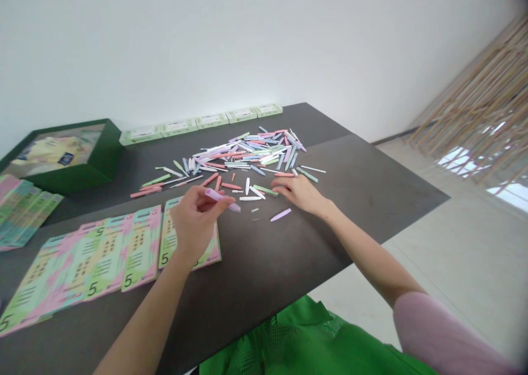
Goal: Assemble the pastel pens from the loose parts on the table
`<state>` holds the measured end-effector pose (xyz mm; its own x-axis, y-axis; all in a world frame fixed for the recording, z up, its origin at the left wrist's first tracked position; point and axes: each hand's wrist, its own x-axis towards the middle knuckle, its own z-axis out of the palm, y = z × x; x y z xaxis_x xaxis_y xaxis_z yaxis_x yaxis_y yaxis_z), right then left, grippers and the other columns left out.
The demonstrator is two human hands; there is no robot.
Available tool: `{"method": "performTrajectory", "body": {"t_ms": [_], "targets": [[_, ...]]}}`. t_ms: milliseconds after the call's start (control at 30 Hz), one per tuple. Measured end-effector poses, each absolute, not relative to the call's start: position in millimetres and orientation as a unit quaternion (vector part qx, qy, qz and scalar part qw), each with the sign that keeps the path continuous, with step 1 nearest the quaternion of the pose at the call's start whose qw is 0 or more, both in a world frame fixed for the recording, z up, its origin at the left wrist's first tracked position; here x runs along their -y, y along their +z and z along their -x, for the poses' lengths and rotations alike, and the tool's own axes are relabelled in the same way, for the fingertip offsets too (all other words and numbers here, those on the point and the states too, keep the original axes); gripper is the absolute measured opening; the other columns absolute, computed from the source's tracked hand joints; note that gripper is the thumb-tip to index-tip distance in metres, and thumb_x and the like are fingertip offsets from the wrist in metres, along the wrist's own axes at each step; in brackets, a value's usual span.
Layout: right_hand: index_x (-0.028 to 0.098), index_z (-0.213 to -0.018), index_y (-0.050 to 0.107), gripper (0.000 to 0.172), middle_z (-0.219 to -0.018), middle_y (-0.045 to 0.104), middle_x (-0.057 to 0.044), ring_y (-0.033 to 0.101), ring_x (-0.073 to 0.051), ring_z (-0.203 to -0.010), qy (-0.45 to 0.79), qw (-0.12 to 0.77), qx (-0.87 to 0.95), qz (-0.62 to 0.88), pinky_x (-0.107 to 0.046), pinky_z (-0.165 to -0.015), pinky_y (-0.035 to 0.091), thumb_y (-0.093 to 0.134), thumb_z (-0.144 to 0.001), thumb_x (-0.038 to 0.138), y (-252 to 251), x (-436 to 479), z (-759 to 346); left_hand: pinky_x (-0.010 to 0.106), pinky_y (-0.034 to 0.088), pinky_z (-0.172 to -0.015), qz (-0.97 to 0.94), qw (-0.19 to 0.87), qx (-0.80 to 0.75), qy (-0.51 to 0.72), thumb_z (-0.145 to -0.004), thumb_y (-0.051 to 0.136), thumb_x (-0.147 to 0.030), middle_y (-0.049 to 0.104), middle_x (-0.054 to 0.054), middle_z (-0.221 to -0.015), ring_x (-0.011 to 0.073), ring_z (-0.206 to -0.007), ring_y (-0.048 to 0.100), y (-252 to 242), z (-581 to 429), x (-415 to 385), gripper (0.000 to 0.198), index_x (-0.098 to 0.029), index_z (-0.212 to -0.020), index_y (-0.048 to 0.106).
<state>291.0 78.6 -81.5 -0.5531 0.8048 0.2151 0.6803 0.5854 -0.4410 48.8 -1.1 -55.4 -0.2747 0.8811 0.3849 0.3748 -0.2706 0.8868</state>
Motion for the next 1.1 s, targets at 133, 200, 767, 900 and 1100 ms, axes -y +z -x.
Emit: {"method": "performTrajectory", "body": {"t_ms": [133, 200, 767, 900, 1100], "targets": [[0.013, -0.104, 0.064, 0.025, -0.102, 0.067, -0.005, 0.064, -0.017, -0.097, 0.146, 0.228, 0.864, 0.424, -0.040, -0.090, 0.051, 0.052, -0.097, 0.034, -88.1, -73.7, -300.6, 0.033, 0.058, -0.070, -0.601, 0.248, -0.620, 0.439, -0.083, 0.071, -0.035, 0.068, -0.001, -0.077, 0.0141, -0.070, 0.066, -108.7, -45.5, -12.6, 0.023, -0.014, -0.084, 0.063], [0.014, -0.104, 0.064, 0.025, -0.096, 0.067, -0.004, 0.065, -0.015, -0.088, 0.141, 0.233, 0.860, 0.432, -0.037, -0.084, 0.053, 0.051, -0.098, 0.034, -91.1, -71.8, -305.4, 0.035, 0.057, -0.073, -0.619, 0.261, -0.634, 0.383, -0.088, 0.064, -0.037, 0.067, 0.002, -0.086, 0.0148, -0.076, 0.065, -123.4, -43.3, -13.8, 0.024, -0.013, -0.093, 0.063], [0.020, -0.107, 0.069, 0.022, -0.121, 0.069, -0.006, 0.069, -0.014, -0.074, 0.120, 0.293, 0.832, 0.457, -0.026, -0.074, 0.049, 0.051, -0.096, 0.027, -78.6, -56.1, -312.7, 0.028, 0.057, -0.069, -0.599, 0.284, -0.572, 0.484, -0.068, 0.078, -0.035, 0.074, -0.002, -0.074, 0.0181, -0.072, 0.071, -35.1, -44.1, -13.1, 0.022, -0.020, -0.073, 0.064], [0.020, -0.106, 0.070, 0.023, -0.123, 0.068, -0.006, 0.068, -0.014, -0.071, 0.118, 0.304, 0.827, 0.458, -0.025, -0.071, 0.048, 0.051, -0.095, 0.026, -75.6, -54.3, -313.2, 0.024, 0.057, -0.063, -0.599, 0.303, -0.528, 0.520, -0.064, 0.082, -0.030, 0.075, -0.001, -0.073, 0.0173, -0.070, 0.072, -8.4, -41.3, -5.5, 0.018, -0.021, -0.068, 0.066], [0.019, -0.104, 0.070, 0.023, -0.120, 0.070, -0.006, 0.067, -0.013, -0.070, 0.124, 0.310, 0.825, 0.457, -0.024, -0.069, 0.048, 0.051, -0.094, 0.027, -75.7, -53.1, -311.1, 0.027, 0.060, -0.067, -0.601, 0.330, -0.471, 0.555, -0.064, 0.084, -0.031, 0.075, -0.002, -0.071, 0.0188, -0.071, 0.074, 3.4, -42.8, -0.2, 0.019, -0.024, -0.068, 0.067]]}}
